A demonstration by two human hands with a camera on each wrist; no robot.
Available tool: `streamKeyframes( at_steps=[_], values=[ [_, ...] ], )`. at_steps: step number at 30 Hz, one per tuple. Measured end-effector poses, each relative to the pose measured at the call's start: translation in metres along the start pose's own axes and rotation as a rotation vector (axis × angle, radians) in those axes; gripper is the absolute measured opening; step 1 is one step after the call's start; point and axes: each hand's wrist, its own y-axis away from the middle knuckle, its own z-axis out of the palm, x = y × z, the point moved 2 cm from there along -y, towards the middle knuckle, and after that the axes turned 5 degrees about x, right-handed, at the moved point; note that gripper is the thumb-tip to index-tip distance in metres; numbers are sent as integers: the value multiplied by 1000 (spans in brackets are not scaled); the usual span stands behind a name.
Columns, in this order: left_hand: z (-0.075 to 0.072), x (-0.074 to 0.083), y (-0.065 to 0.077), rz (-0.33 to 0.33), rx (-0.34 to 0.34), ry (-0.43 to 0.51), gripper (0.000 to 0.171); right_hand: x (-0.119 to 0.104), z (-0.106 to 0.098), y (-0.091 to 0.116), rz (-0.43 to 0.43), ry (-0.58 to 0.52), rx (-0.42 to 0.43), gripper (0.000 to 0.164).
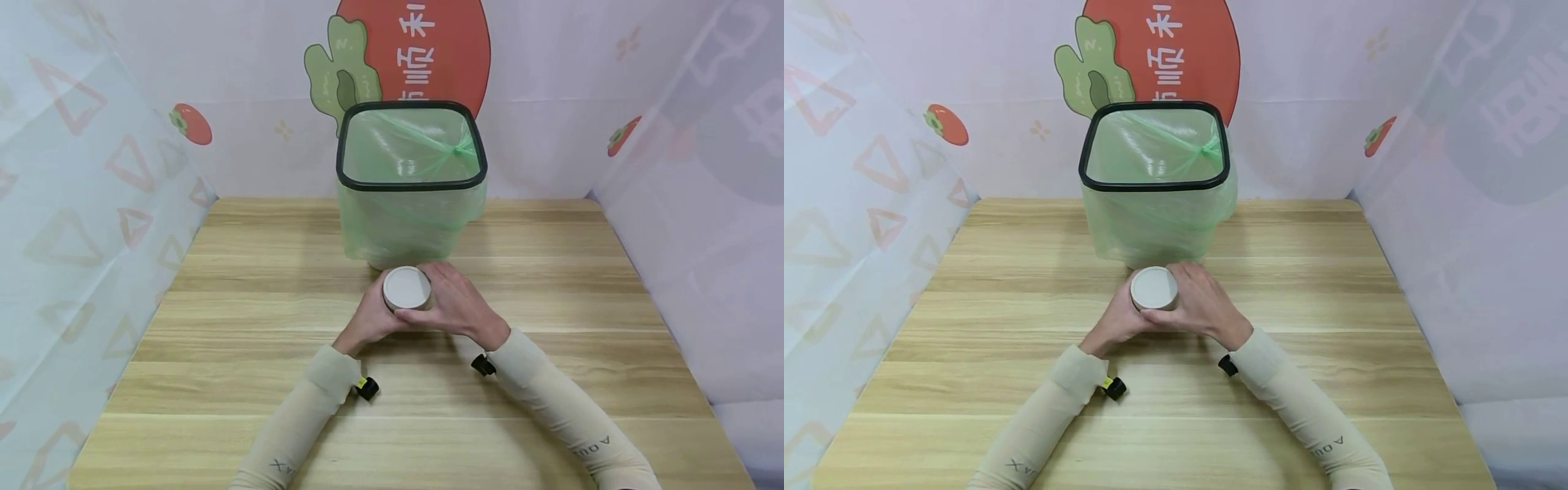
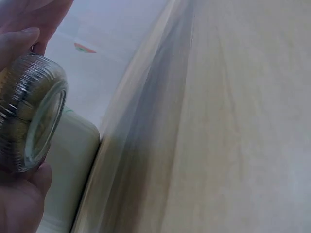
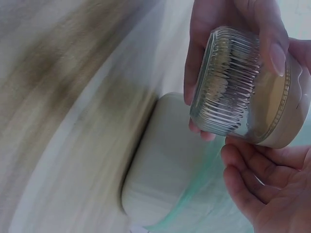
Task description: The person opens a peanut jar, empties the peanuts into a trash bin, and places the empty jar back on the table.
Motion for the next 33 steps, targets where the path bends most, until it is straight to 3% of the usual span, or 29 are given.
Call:
streamKeyframes(
  at_steps=[19, 33],
  values=[
    [0, 11, 3, 36, 45, 31, 86, -7, -11, -4, -35, 31, 25, 81],
    [-3, 20, 5, 57, 66, 30, 86, -7, -14, -4, -62, -74, 68, 77]
  ],
)
